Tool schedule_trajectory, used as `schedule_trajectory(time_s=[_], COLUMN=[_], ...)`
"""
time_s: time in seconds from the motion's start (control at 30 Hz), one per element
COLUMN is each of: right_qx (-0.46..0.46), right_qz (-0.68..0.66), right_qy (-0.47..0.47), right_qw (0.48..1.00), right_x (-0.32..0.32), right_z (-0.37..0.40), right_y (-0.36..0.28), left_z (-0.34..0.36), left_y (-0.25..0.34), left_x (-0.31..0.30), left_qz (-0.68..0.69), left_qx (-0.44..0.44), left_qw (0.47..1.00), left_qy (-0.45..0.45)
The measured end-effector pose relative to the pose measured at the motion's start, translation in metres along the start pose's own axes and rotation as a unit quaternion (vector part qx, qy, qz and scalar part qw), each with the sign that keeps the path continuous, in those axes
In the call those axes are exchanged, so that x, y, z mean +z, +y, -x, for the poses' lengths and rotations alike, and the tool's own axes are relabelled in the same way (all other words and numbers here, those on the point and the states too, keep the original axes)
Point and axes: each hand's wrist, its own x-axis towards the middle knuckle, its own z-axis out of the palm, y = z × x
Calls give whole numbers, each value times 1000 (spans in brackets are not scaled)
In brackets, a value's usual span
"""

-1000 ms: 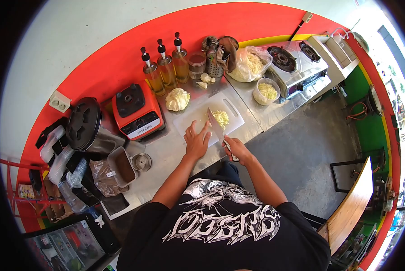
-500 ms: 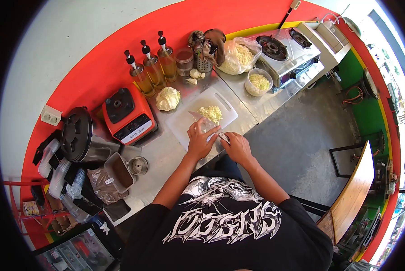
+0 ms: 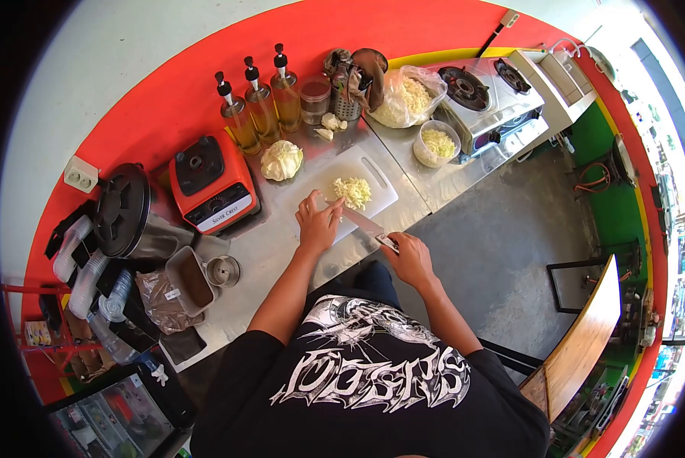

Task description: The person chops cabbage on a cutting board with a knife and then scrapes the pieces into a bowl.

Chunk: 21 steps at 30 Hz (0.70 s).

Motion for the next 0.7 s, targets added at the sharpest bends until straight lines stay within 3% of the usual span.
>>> schedule_trajectory(time_s=[0.2, 0.27, 0.37, 0.43, 0.47, 0.63, 0.7], right_qx=[23, 57, 28, 24, 21, 7, 24], right_qz=[-45, -92, -178, -176, -172, -208, -228], right_qy=[23, -12, -51, -95, -136, -174, -177], right_qw=[998, 994, 982, 980, 975, 963, 957], right_x=[6, 17, 53, 63, 68, 89, 93], right_z=[8, 8, 9, 6, 4, -18, -26], right_y=[10, 15, 33, 31, 30, 29, 28], left_z=[-3, -2, 4, 9, 11, 21, 23], left_y=[-16, -26, -34, -35, -39, -47, -45], left_x=[2, 0, -6, -11, -12, -16, -18], left_qz=[26, 50, 117, 181, 179, 90, 145], left_qx=[-34, -31, -45, -118, -117, -7, -40], left_qw=[994, 989, 980, 964, 964, 974, 975], left_qy=[96, 136, 153, 157, 156, 209, 163])
